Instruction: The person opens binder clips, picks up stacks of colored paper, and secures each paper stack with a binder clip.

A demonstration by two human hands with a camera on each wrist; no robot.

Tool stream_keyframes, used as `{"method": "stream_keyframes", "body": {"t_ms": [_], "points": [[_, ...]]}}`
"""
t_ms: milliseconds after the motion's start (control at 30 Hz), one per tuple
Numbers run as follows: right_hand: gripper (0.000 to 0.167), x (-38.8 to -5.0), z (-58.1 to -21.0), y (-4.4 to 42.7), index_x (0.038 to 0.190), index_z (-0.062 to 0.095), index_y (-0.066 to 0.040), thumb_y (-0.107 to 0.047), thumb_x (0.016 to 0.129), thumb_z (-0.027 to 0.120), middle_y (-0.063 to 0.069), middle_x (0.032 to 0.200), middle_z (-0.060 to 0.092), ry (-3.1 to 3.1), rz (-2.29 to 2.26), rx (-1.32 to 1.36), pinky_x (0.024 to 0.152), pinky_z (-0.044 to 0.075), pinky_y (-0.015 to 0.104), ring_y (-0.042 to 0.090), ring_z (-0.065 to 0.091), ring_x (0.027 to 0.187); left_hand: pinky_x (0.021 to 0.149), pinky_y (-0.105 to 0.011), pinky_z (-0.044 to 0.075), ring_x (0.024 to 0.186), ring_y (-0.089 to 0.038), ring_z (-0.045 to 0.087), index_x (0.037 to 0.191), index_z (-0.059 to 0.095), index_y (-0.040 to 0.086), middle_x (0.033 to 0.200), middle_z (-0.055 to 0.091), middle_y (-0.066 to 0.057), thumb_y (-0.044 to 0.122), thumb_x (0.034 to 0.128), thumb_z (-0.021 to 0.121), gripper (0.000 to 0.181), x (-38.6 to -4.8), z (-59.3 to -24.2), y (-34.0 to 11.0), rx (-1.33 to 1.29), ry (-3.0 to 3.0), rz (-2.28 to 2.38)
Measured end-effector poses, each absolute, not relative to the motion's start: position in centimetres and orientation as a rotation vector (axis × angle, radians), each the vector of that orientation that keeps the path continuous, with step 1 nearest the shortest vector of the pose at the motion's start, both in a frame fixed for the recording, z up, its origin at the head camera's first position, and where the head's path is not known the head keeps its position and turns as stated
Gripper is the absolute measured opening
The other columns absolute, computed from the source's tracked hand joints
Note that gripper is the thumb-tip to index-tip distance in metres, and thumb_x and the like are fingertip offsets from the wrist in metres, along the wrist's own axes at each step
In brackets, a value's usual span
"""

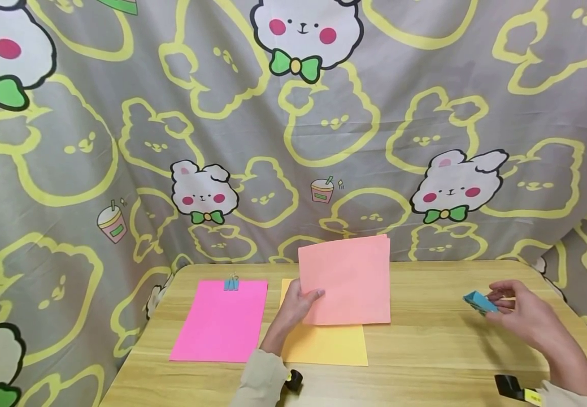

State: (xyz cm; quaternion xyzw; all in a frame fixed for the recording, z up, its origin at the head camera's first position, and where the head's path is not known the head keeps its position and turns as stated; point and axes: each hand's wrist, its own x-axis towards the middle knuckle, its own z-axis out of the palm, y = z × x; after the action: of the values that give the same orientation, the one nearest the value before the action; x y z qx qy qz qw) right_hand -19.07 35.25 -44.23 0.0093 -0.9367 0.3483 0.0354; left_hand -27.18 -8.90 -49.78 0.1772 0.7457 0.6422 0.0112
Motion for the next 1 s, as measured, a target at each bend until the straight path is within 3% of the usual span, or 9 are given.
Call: {"method": "stream_keyframes", "body": {"t_ms": [367,500,600,667,1000], "points": [[0.071,-19.3,-44.3,35.2,0.135,0.049,0.012,-0.034,0.091,0.08,0.034,0.124,0.064,-2.92,1.021,0.014,0.072,0.049,0.028,0.04,0.069,0.104,0.079,-0.029,0.053,0.084,-0.015,0.062,0.118,0.063,-0.007,0.098,0.067,-0.009,0.001,0.0965,0.067,0.023,-27.3,-49.8,-9.0,0.447,2.237,2.06],[0.071,-19.3,-44.2,35.1,0.136,0.05,0.011,-0.034,0.09,0.081,0.032,0.123,0.065,-2.889,1.039,0.005,0.071,0.049,0.023,0.015,0.069,0.094,0.084,-0.03,0.052,0.091,-0.016,0.062,0.122,0.061,-0.004,0.103,0.067,-0.007,0.002,0.0967,0.066,0.026,-27.3,-49.7,-9.1,0.413,2.154,2.082],[0.072,-19.2,-44.0,35.0,0.138,0.048,0.012,-0.034,0.092,0.079,0.029,0.122,0.067,-2.879,1.093,-0.012,0.068,0.047,0.017,-0.009,0.06,0.084,0.087,-0.031,0.051,0.094,-0.016,0.061,0.123,0.061,-0.003,0.105,0.067,-0.006,0.001,0.0963,0.066,0.028,-27.3,-49.6,-9.1,0.424,2.115,2.084],[0.073,-19.2,-43.9,34.9,0.14,0.047,0.013,-0.036,0.094,0.076,0.027,0.123,0.068,-2.879,1.14,-0.021,0.069,0.046,0.015,-0.016,0.056,0.083,0.088,-0.031,0.051,0.095,-0.016,0.061,0.123,0.06,-0.003,0.105,0.067,-0.006,0.0,0.096,0.066,0.028,-27.3,-49.6,-9.1,0.43,2.087,2.085],[0.068,-19.1,-43.9,34.1,0.144,0.043,0.011,-0.037,0.101,0.067,0.024,0.129,0.064,-2.84,1.411,0.026,0.074,0.051,0.017,-0.017,0.054,0.093,0.09,-0.03,0.05,0.096,-0.015,0.06,0.122,0.061,-0.003,0.104,0.069,-0.004,-0.002,0.0953,0.066,0.027,-27.1,-49.6,-9.1,0.447,1.985,2.098]]}}
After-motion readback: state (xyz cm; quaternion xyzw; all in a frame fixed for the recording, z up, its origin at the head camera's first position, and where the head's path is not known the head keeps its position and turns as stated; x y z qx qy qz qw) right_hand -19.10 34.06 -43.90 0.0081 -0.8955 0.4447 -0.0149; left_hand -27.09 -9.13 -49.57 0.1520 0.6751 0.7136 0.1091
